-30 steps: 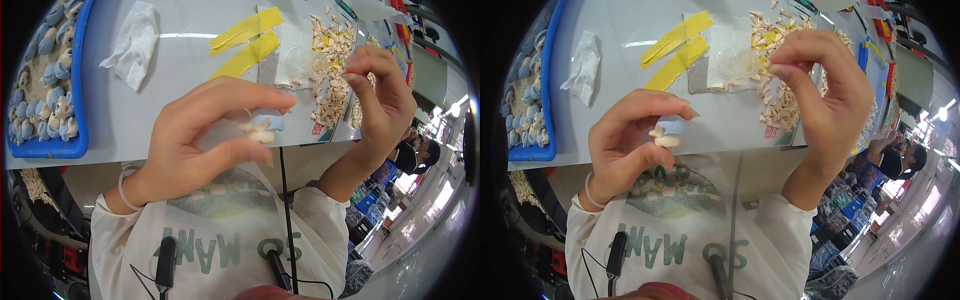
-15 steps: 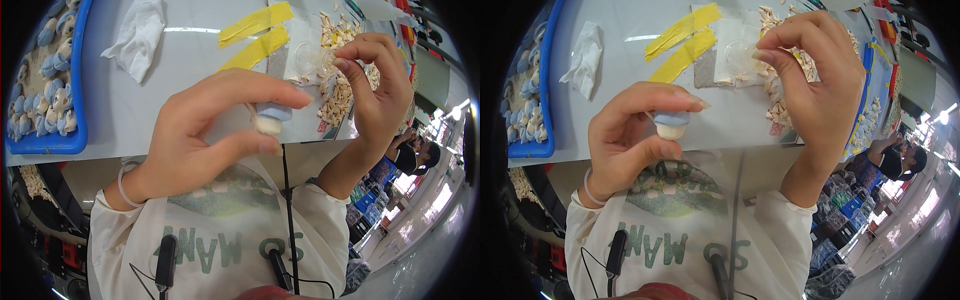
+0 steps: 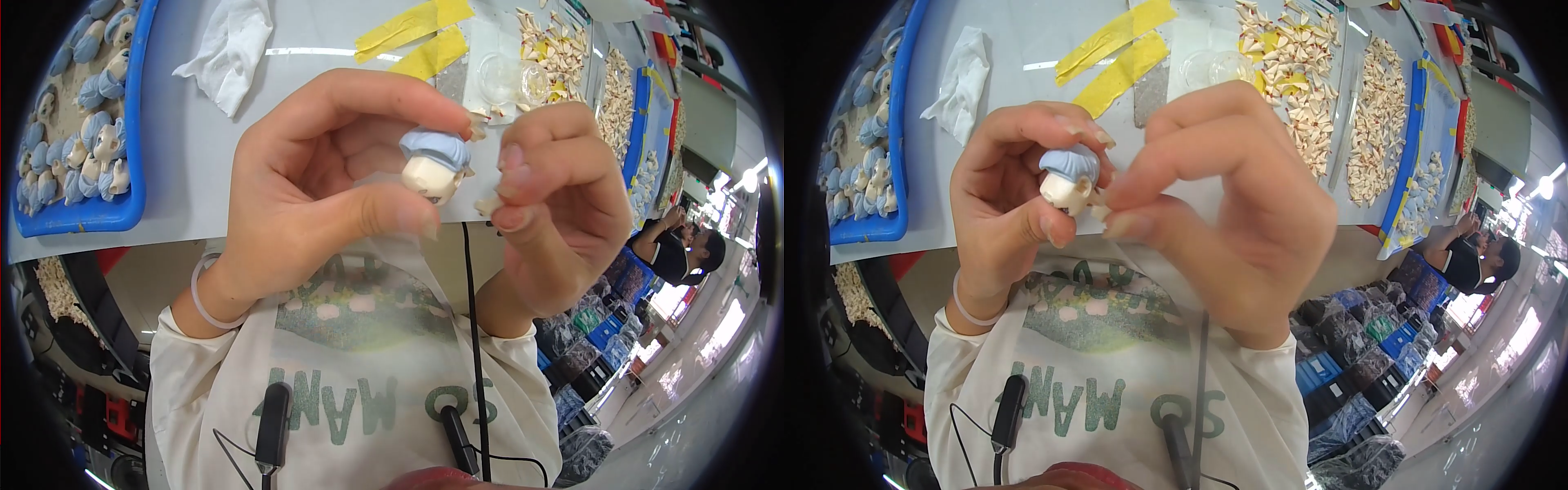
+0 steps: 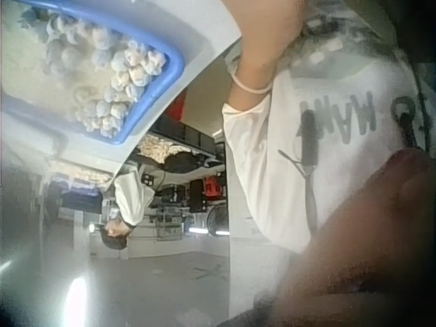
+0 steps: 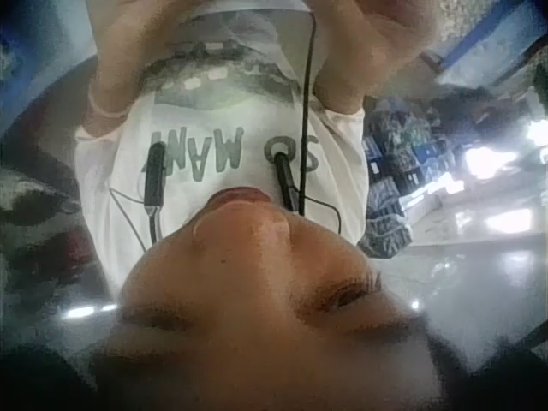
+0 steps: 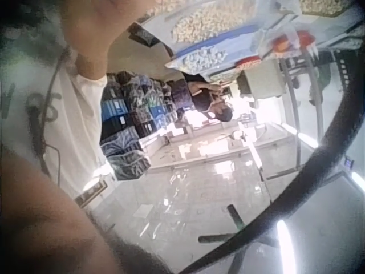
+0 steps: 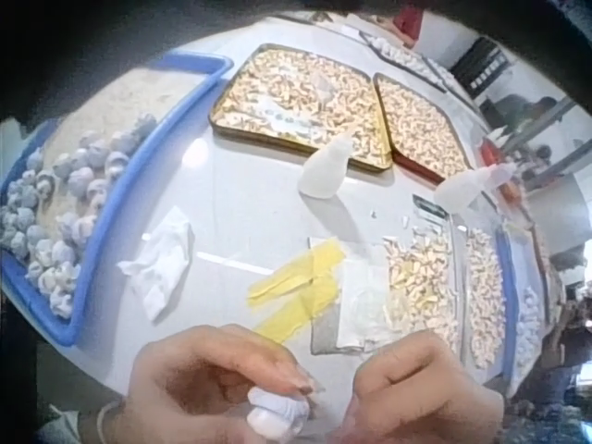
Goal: The person assembles small toy figures by hand, attaching toy heads and accessories to toy bodies at a production table.
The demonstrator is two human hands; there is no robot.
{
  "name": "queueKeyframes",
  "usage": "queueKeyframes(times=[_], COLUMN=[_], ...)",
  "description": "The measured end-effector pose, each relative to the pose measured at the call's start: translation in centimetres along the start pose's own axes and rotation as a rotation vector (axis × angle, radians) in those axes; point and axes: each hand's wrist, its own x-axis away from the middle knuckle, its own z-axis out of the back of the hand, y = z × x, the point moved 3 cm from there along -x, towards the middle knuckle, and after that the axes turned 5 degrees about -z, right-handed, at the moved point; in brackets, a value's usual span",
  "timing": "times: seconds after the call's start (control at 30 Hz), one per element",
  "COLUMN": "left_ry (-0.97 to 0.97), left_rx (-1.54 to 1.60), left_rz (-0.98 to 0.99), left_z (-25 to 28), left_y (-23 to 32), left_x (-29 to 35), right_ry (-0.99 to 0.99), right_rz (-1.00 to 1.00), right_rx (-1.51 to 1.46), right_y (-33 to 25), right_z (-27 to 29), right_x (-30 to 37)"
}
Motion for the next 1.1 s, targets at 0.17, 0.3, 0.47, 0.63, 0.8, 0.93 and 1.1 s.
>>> queueKeyframes(times=[0.17, 0.3, 0.47, 0.63, 0.8, 0.93, 1.1], left_ry=[-0.059, -0.096, -0.085, -0.076, -0.126, -0.162, -0.138], left_rx=[-0.093, -0.127, -0.131, -0.174, -0.273, -0.359, -0.245], left_rz=[-0.111, -0.148, -0.08, -0.145, -0.252, -0.289, -0.194], left_z=[-0.1, 0.0, 0.0, -0.1, 0.2, -0.1, -0.1], left_y=[-0.1, 0.0, 0.0, -0.1, 0.0, 0.2, 0.1], left_x=[0.0, 0.1, 0.1, 0.1, -0.1, 0.1, 0.2], right_ry=[0.066, 0.08, 0.089, 0.138, 0.118, 0.08, 0.089], right_rz=[-0.007, 0.016, 0.021, 0.077, 0.063, -0.036, -0.014], right_rx=[0.05, 0.054, 0.212, 0.385, 0.437, 0.335, 0.196], right_y=[0.2, 0.0, -0.7, -1.6, -1.8, -1.2, -0.7], right_z=[-0.8, -0.8, -0.6, -0.7, -0.8, -0.3, 0.0], right_x=[0.5, 0.7, 0.8, 0.5, 0.6, 0.6, 0.7])
